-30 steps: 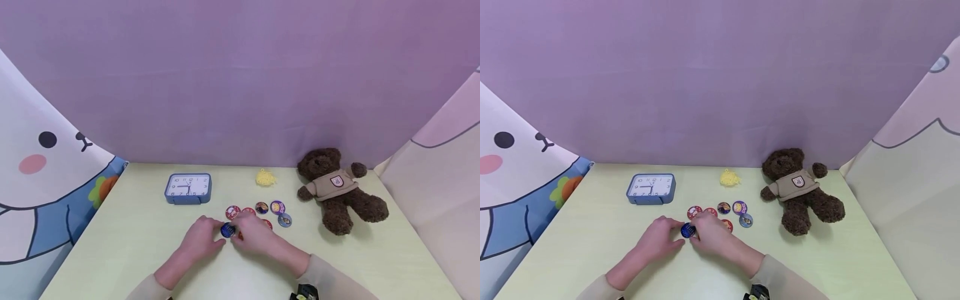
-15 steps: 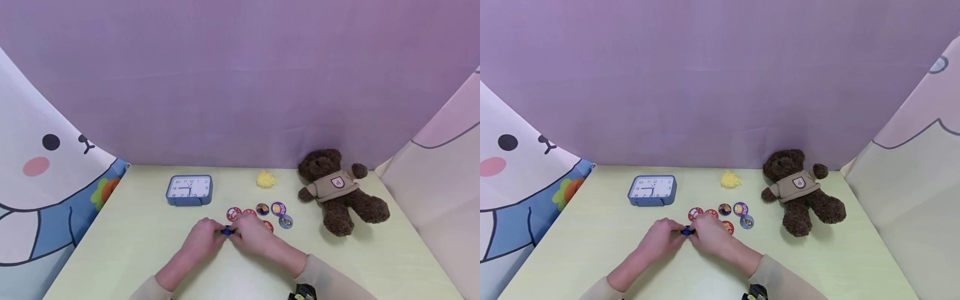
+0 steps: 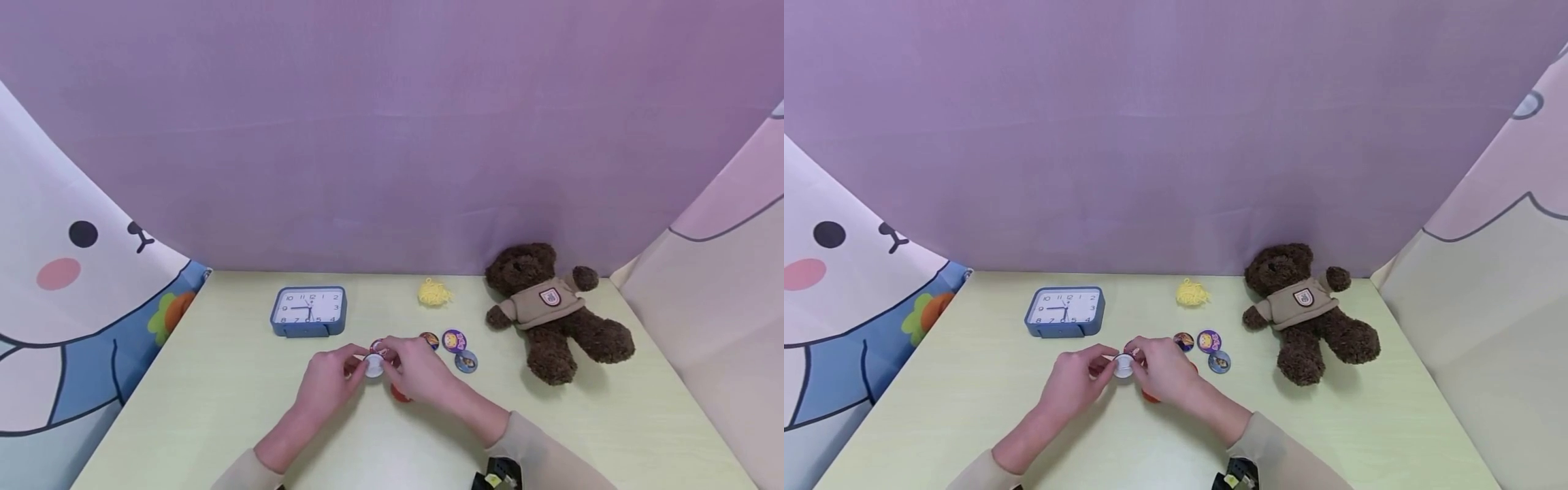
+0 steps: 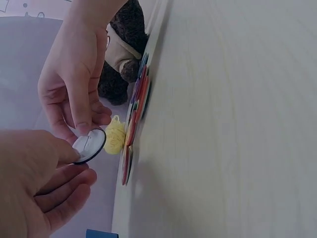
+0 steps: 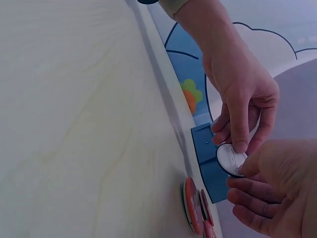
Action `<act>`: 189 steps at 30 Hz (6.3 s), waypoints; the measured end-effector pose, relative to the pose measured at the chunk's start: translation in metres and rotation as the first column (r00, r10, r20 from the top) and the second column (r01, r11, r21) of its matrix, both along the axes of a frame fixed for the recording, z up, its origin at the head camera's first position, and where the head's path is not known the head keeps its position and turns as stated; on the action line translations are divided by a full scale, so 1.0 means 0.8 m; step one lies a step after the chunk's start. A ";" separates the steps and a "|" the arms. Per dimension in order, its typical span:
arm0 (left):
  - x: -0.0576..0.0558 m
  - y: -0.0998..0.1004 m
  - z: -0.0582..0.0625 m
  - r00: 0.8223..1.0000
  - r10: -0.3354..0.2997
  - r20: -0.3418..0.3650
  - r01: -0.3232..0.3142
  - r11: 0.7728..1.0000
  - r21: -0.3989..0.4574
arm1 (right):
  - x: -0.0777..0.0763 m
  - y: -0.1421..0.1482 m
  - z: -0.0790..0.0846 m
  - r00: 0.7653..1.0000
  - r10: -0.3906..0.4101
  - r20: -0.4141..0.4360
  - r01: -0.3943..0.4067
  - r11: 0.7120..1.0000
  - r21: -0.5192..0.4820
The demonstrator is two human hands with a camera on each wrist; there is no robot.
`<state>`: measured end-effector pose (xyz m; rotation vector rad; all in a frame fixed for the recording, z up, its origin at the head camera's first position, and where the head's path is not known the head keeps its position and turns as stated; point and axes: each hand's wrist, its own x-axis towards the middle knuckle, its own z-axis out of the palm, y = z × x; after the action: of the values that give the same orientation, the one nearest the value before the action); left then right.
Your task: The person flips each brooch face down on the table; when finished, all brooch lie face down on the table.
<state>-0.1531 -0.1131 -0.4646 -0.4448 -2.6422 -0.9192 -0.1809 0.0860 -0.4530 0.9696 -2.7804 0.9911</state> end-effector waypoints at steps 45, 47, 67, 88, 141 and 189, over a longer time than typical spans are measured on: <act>-0.010 0.001 -0.011 0.978 -0.050 0.205 0.071 0.993 -0.096 | -0.004 0.010 -0.020 0.997 -0.009 -0.074 0.016 0.995 0.096; -0.006 0.007 -0.004 0.973 -0.092 0.214 0.114 0.989 -0.096 | -0.002 0.020 -0.016 0.996 -0.020 -0.084 0.029 0.994 0.106; 0.007 0.061 0.005 0.942 -0.165 0.292 0.222 0.960 -0.173 | 0.024 0.062 -0.015 0.998 0.051 -0.040 -0.047 0.995 0.092; 0.003 0.049 0.002 0.948 -0.208 0.239 0.227 0.973 -0.051 | 0.027 0.064 -0.020 0.996 -0.013 0.089 0.016 0.999 -0.030; -0.001 0.037 -0.010 0.949 -0.266 0.171 0.295 0.939 -0.174 | 0.036 0.044 -0.024 0.992 -0.055 -0.111 0.065 0.994 0.091; -0.053 0.011 -0.018 0.976 -0.087 0.201 0.109 0.989 -0.101 | -0.038 0.007 -0.009 0.987 -0.030 -0.156 0.075 0.954 0.291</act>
<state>-0.1958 -0.1046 -0.4789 -0.5418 -2.8852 -0.8888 -0.2117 0.0919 -0.4599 0.9476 -2.8586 0.4784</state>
